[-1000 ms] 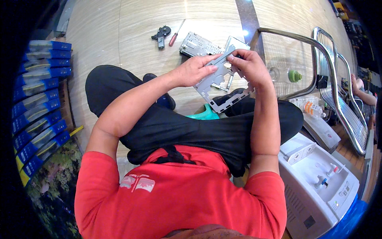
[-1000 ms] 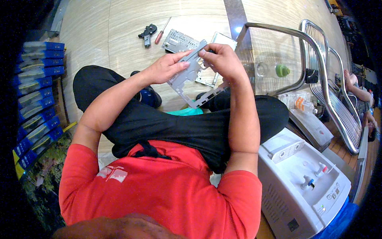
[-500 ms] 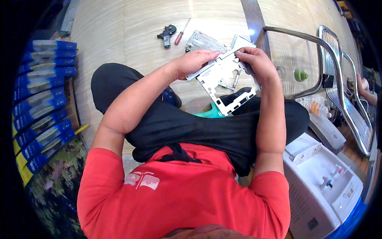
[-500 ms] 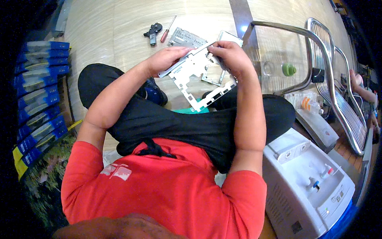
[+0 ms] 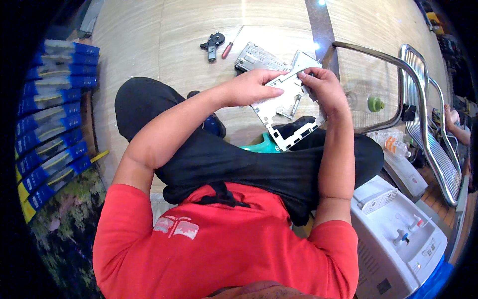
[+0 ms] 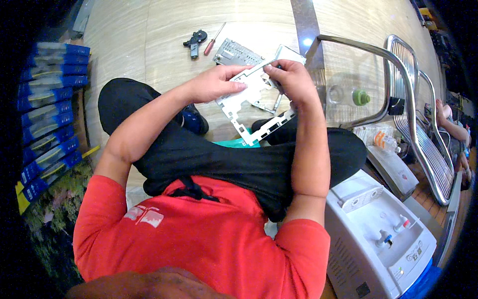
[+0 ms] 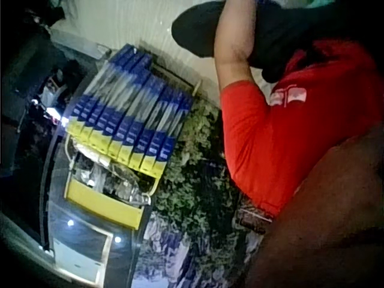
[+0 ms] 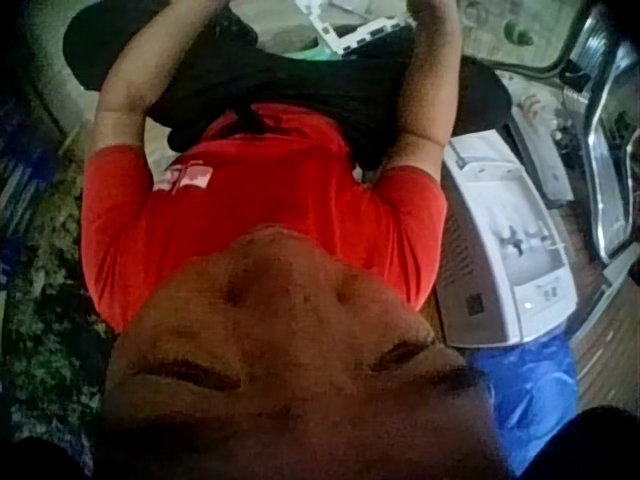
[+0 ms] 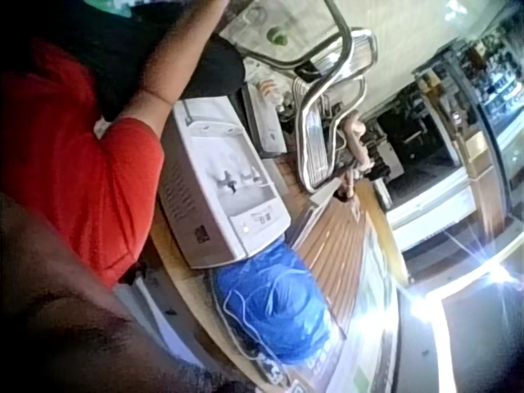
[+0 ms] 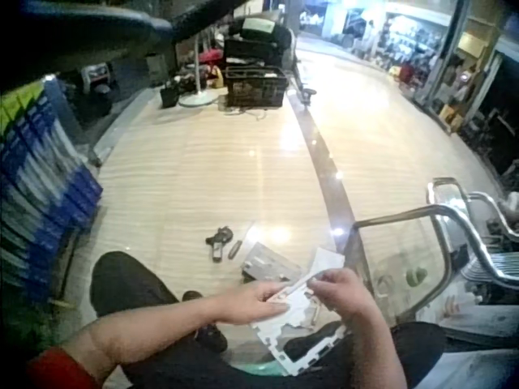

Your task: The person assembles components of a metal bracket assembly by hand, fitting metal plates and a small plastic piece together while sitting on the floor.

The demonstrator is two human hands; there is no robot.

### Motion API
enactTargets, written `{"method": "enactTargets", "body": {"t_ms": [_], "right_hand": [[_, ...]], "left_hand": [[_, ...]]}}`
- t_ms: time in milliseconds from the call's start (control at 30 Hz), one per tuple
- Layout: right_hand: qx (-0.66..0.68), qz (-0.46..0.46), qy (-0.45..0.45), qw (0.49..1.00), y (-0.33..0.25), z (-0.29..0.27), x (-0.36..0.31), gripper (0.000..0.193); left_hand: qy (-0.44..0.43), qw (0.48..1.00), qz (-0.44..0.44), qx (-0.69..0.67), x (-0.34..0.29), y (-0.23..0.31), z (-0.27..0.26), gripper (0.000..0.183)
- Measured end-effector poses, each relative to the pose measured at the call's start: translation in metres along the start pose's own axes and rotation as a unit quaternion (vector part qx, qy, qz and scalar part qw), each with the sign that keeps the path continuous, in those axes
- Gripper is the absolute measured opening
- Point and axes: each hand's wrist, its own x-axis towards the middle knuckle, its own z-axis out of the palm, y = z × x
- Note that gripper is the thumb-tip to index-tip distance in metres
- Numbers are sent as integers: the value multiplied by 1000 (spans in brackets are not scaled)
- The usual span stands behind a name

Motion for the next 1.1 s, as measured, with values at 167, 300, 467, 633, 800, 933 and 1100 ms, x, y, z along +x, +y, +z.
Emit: {"method": "enactTargets", "body": {"t_ms": [167,300,467,633,800,933,1100], "right_hand": [[-20,-18,4,1000,0,0,-2,14],[-26,-35,-3,999,5,-3,2,14],[-51,-30,-10,998,8,-10,7,20],[-88,-23,13,996,2,-9,3,22],[-96,-42,66,992,-3,-16,-2,21],[-190,-1,22,981,-14,-21,-11,20],[-175,-52,9,983,0,-24,-5,16]], "left_hand": [[17,997,26,70,-3,1,2,60],[14,998,36,39,-3,-1,4,59],[-24,999,2,-35,0,-2,3,61],[-25,998,-18,-52,1,-3,1,61],[-33,995,-11,-97,4,-7,0,59],[-25,996,-20,-87,4,-7,-1,59],[-9,998,32,-62,3,-4,1,58]]}}
